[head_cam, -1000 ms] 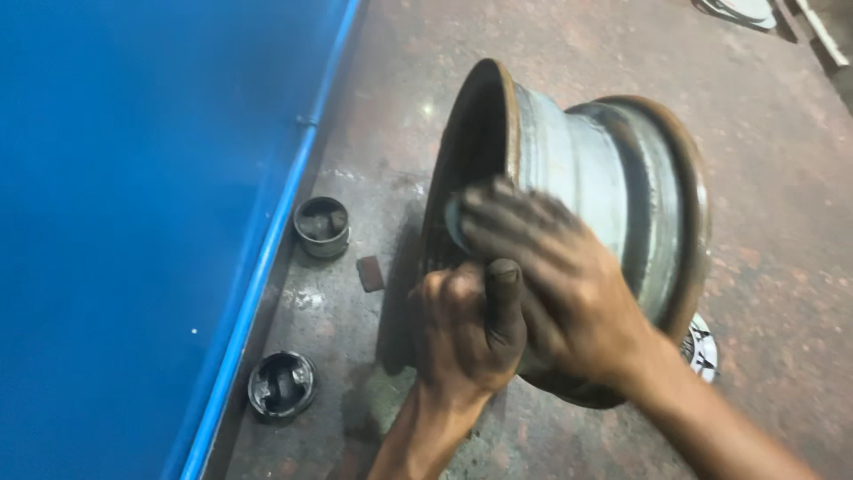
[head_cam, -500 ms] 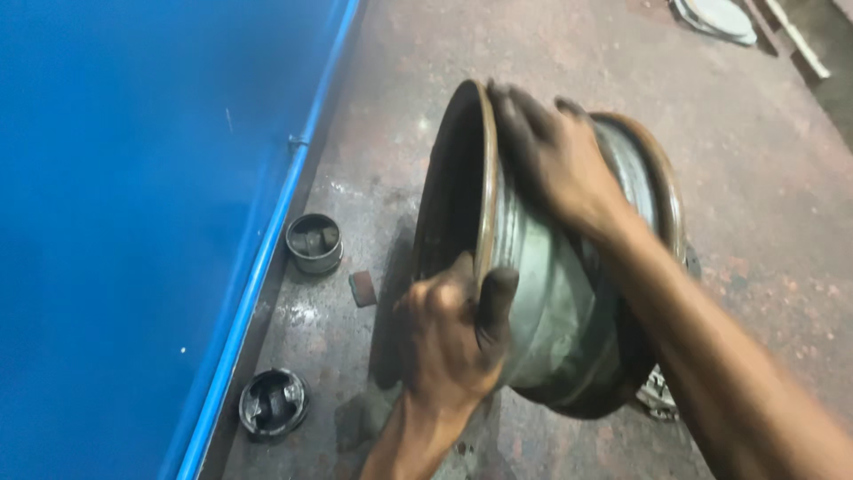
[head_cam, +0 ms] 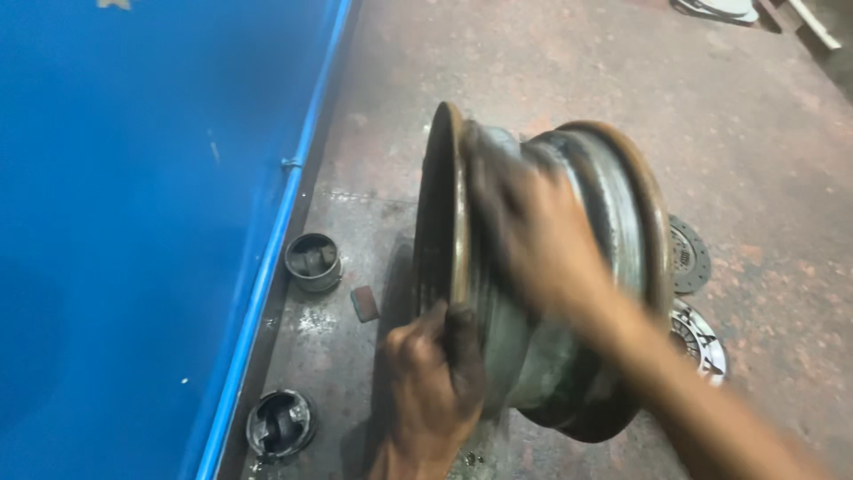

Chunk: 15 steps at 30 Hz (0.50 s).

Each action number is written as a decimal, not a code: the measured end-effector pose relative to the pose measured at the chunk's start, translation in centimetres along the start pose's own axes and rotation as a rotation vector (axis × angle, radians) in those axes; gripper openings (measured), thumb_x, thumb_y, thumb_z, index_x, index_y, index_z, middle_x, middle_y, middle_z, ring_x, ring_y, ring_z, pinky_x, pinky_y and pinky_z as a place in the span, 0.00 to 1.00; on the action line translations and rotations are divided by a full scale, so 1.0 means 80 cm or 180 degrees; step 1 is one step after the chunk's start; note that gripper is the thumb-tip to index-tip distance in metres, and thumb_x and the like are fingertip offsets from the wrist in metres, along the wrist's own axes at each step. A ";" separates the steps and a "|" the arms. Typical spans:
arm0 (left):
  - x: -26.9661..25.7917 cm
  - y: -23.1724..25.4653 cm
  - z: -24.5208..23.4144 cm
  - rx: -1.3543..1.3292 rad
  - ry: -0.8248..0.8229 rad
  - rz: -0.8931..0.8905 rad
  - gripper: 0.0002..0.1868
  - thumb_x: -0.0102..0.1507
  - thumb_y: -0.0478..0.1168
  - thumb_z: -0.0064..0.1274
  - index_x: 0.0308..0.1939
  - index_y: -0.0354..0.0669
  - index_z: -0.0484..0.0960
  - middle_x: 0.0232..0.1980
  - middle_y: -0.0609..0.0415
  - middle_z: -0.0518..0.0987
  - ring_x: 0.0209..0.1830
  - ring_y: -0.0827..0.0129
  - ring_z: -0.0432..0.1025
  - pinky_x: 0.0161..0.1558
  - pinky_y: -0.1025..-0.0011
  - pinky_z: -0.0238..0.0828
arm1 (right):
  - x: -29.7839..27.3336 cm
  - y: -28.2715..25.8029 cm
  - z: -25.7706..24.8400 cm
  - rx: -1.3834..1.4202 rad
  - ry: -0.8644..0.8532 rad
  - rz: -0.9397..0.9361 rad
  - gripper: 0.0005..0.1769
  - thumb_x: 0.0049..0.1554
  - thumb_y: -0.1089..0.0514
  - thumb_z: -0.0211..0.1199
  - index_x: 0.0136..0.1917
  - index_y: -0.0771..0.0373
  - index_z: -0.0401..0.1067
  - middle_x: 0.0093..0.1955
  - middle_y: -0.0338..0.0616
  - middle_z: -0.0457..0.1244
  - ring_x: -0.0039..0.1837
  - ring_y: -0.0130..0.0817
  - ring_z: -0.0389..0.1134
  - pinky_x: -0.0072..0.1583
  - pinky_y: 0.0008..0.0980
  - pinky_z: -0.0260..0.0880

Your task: The person scrubs a large cylindrical metal part with a small abrasive block, rotating it to clean the sides and edges. The person then wipes the part with a cloth to remove residue.

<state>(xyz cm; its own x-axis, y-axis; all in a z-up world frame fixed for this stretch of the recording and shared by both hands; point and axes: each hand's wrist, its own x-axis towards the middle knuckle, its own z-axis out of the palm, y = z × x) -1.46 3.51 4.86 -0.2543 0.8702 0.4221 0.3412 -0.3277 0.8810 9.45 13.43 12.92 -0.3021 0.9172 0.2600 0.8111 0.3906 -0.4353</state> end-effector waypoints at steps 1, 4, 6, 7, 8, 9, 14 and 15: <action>-0.005 -0.005 0.000 -0.0082 0.0029 0.0085 0.29 0.74 0.55 0.35 0.30 0.38 0.79 0.21 0.44 0.77 0.21 0.49 0.78 0.23 0.57 0.70 | -0.046 -0.002 0.002 -0.0252 0.0663 -0.1328 0.28 0.72 0.47 0.42 0.73 0.68 0.66 0.72 0.65 0.65 0.70 0.51 0.69 0.75 0.60 0.62; -0.042 -0.023 0.004 -0.0103 0.0075 -0.0172 0.23 0.71 0.50 0.43 0.31 0.36 0.80 0.23 0.42 0.79 0.23 0.49 0.80 0.23 0.56 0.70 | -0.064 0.001 0.015 -0.0144 0.0893 -0.1659 0.29 0.73 0.48 0.37 0.71 0.75 0.63 0.65 0.71 0.63 0.68 0.59 0.67 0.70 0.60 0.62; -0.062 -0.056 0.016 0.0126 0.0464 0.0328 0.18 0.71 0.46 0.50 0.36 0.33 0.78 0.29 0.39 0.79 0.27 0.47 0.79 0.28 0.55 0.72 | 0.036 0.019 0.015 0.0103 -0.0102 0.0119 0.31 0.67 0.43 0.41 0.76 0.58 0.63 0.66 0.66 0.63 0.64 0.54 0.67 0.64 0.54 0.66; -0.089 -0.075 0.022 0.0339 0.0743 0.0852 0.17 0.73 0.44 0.52 0.43 0.30 0.76 0.35 0.37 0.79 0.32 0.45 0.79 0.33 0.55 0.75 | 0.074 0.027 0.006 0.0327 -0.0558 0.0353 0.33 0.67 0.38 0.40 0.73 0.59 0.67 0.65 0.66 0.66 0.65 0.54 0.70 0.68 0.52 0.67; -0.121 -0.096 0.029 0.0551 0.1004 0.1384 0.16 0.75 0.42 0.55 0.49 0.27 0.74 0.41 0.36 0.79 0.37 0.43 0.78 0.38 0.54 0.77 | 0.100 0.033 0.001 0.0553 -0.1011 0.0586 0.37 0.67 0.34 0.38 0.71 0.61 0.71 0.65 0.65 0.70 0.66 0.53 0.72 0.72 0.49 0.68; -0.150 -0.115 0.040 0.0620 0.1202 0.1226 0.17 0.72 0.43 0.55 0.49 0.28 0.74 0.42 0.37 0.79 0.37 0.44 0.78 0.40 0.53 0.77 | 0.107 0.039 0.000 0.0466 -0.0874 0.0192 0.37 0.67 0.33 0.39 0.72 0.60 0.70 0.68 0.62 0.68 0.69 0.52 0.69 0.73 0.49 0.64; -0.248 -0.184 0.081 0.1003 0.1295 0.0283 0.24 0.59 0.44 0.61 0.47 0.27 0.71 0.42 0.34 0.75 0.39 0.43 0.73 0.43 0.51 0.71 | 0.094 0.054 0.010 0.0582 -0.0795 -0.0503 0.42 0.64 0.30 0.40 0.79 0.60 0.59 0.76 0.55 0.57 0.75 0.50 0.58 0.74 0.46 0.54; -0.247 -0.180 0.075 0.1014 0.1259 0.0435 0.21 0.61 0.42 0.60 0.48 0.28 0.72 0.42 0.36 0.75 0.39 0.45 0.73 0.42 0.52 0.71 | 0.088 0.047 0.009 0.0541 -0.0754 -0.0613 0.41 0.65 0.31 0.40 0.78 0.61 0.60 0.76 0.56 0.57 0.76 0.50 0.58 0.74 0.46 0.54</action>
<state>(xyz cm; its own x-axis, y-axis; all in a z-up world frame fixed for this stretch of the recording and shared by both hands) 4.07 -6.72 -17.46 -0.4894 0.6017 0.6312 0.6377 -0.2468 0.7297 9.96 21.43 12.49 -0.5655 0.8105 0.1526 0.6390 0.5475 -0.5403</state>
